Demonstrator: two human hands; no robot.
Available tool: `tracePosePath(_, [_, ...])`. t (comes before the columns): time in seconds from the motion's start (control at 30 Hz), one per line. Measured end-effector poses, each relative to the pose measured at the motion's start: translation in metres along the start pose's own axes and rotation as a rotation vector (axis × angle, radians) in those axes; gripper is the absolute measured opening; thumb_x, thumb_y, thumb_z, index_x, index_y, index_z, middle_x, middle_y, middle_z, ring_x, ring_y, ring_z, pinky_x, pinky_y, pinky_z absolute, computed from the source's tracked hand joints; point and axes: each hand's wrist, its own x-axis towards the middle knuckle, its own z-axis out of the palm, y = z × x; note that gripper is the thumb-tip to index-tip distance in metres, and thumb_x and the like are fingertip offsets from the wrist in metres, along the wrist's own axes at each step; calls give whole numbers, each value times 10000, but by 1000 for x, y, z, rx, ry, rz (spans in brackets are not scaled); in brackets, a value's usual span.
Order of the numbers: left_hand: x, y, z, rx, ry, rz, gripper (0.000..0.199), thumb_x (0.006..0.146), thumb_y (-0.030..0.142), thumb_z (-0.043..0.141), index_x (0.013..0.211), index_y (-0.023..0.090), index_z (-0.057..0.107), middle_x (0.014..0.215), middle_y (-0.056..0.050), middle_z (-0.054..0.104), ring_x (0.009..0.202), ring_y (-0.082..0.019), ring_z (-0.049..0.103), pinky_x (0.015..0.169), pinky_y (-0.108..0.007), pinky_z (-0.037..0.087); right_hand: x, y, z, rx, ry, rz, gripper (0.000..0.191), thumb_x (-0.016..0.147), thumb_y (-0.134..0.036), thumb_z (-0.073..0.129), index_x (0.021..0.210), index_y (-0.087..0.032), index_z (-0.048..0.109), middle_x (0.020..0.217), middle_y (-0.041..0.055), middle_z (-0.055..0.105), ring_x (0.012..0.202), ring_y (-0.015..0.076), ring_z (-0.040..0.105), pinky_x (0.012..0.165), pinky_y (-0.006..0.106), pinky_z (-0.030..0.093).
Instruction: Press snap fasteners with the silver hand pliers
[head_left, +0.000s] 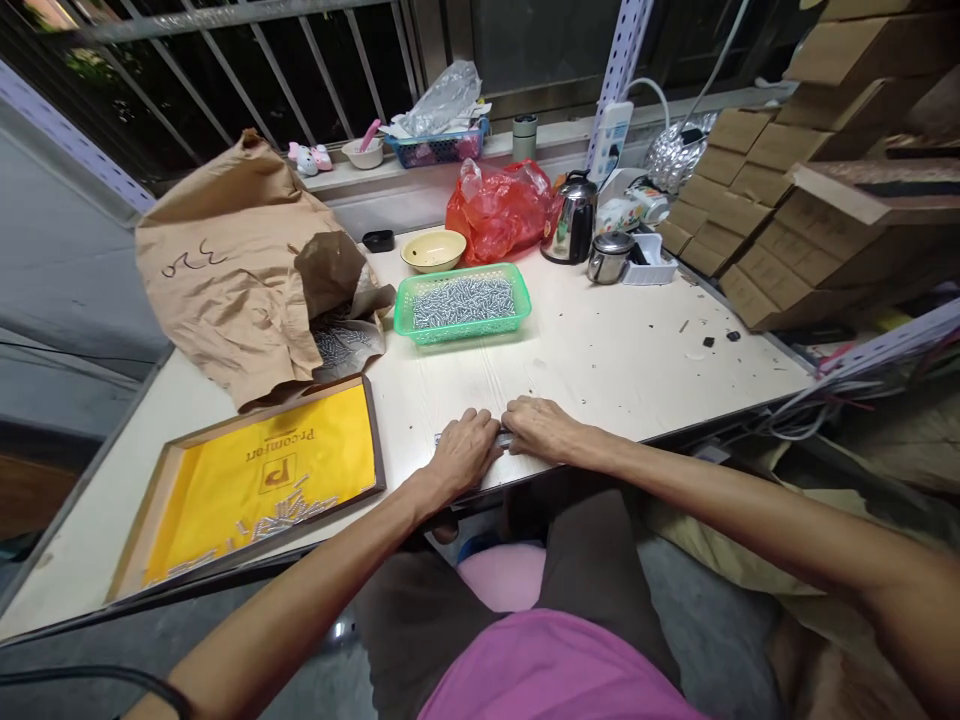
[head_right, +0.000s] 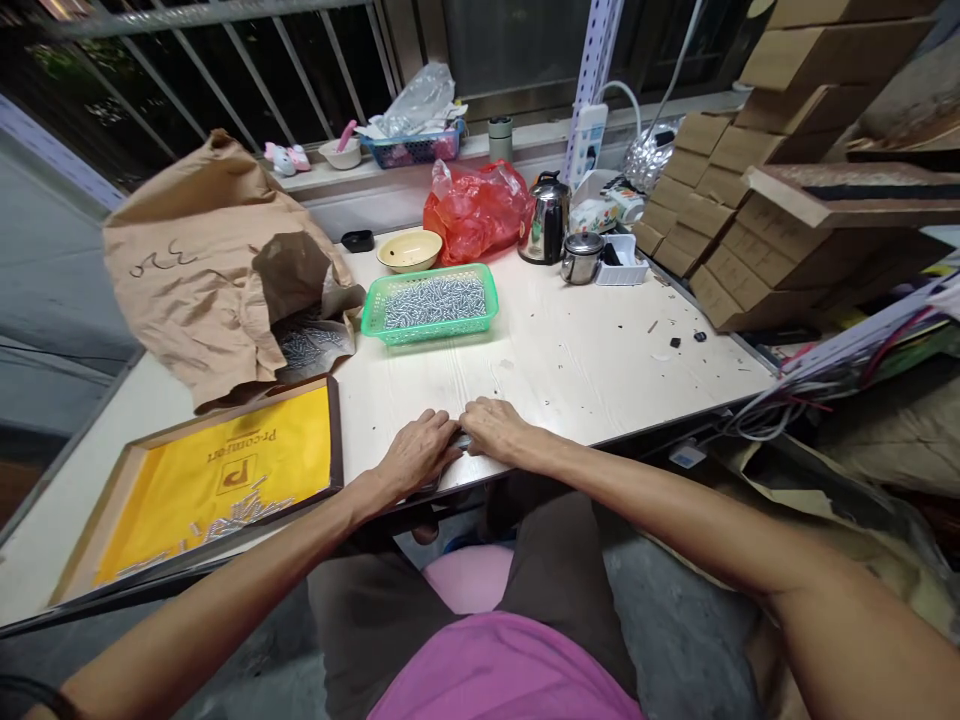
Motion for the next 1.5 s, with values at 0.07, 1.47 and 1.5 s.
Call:
tracePosePath(0.07, [-2, 3, 2, 11, 2, -9, 166, 900, 266, 466, 982, 165, 568, 992, -94, 564, 989, -247, 495, 781, -362, 459, -3, 1, 6, 16, 20, 3, 155, 866, -271, 579, 936, -144, 634, 973, 104, 647, 942, 227, 584, 765, 298, 421])
tracePosePath(1.47, [-65, -28, 12, -383, 79, -689, 182, 803, 356, 595, 806, 180, 639, 882, -79, 655, 868, -218, 610, 727, -292, 431, -8, -41, 72, 231, 502, 103, 303, 941, -316, 391, 1101, -222, 631, 958, 111, 584, 903, 258, 499, 782, 392, 417])
tracePosePath(1.5, [-66, -28, 14, -384, 79, -677, 141, 798, 314, 589, 801, 184, 642, 870, -75, 662, 863, -214, 613, 718, -286, 425, -8, -41, 72, 252, 518, 111, 297, 942, -313, 390, 1083, -226, 637, 933, 107, 584, 888, 255, 504, 780, 396, 422])
